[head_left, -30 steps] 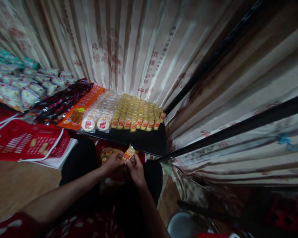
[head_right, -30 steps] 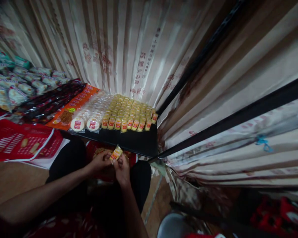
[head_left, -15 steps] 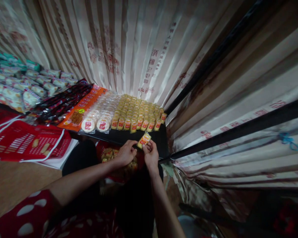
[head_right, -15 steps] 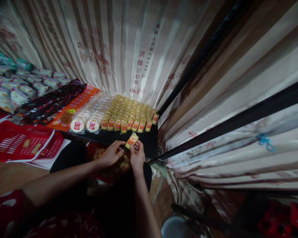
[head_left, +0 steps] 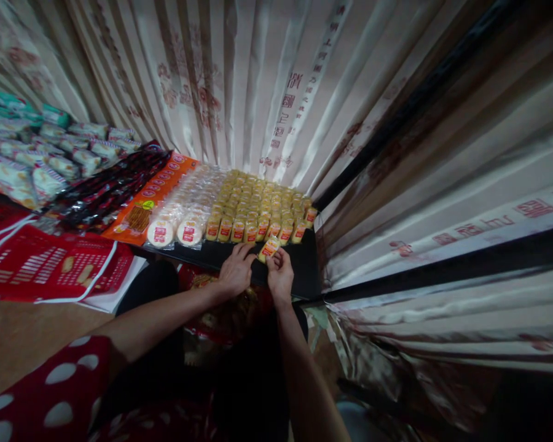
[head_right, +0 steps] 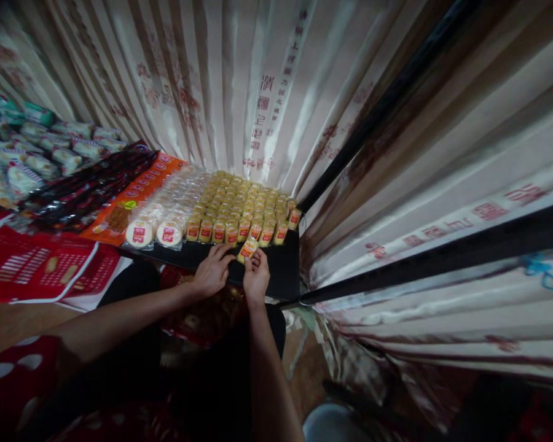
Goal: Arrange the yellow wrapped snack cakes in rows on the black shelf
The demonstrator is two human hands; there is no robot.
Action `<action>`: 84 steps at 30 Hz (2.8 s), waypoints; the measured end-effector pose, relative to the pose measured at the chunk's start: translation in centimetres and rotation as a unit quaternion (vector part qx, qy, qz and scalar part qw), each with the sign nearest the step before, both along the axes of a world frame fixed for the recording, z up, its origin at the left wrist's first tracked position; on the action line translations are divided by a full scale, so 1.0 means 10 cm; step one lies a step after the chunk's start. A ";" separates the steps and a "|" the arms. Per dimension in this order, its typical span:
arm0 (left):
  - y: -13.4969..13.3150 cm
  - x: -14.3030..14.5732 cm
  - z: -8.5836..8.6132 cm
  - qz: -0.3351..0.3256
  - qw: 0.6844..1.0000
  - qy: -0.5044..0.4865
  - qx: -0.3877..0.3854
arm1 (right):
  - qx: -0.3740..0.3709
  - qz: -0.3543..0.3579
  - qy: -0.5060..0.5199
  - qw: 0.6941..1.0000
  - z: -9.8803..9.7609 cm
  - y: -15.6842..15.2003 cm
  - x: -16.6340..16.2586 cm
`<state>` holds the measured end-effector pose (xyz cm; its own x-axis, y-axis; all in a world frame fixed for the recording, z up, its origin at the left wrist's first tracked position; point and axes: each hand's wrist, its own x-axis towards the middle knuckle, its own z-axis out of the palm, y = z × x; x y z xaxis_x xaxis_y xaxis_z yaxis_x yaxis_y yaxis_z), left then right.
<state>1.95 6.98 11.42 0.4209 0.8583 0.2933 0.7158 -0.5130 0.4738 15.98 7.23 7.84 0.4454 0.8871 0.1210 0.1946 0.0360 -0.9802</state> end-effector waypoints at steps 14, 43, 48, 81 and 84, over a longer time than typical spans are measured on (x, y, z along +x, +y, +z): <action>0.32 -0.16 -0.36 -0.040 0.995 0.053 0.071 | 0.002 -0.006 -0.086 0.996 -0.13 0.19 0.00; 0.28 -0.15 -0.39 -0.035 0.994 0.075 0.072 | 0.029 -0.036 -0.283 0.958 -0.14 0.31 -0.19; 0.27 -0.15 -0.41 -0.030 0.994 0.080 0.065 | 0.036 -0.042 -0.251 0.966 -0.15 0.29 -0.19; 0.38 0.02 -0.37 -0.144 0.983 0.087 0.068 | 0.061 -0.024 -0.237 0.969 -0.18 0.30 -0.13; 0.38 0.03 -0.37 -0.142 0.984 0.088 0.059 | 0.056 -0.028 -0.237 0.969 -0.17 0.30 -0.14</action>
<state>2.29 10.77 7.71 0.6916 0.6634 0.2855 0.6015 -0.7479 0.2809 14.54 10.21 6.17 0.3631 0.8325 0.4185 0.6268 0.1142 -0.7708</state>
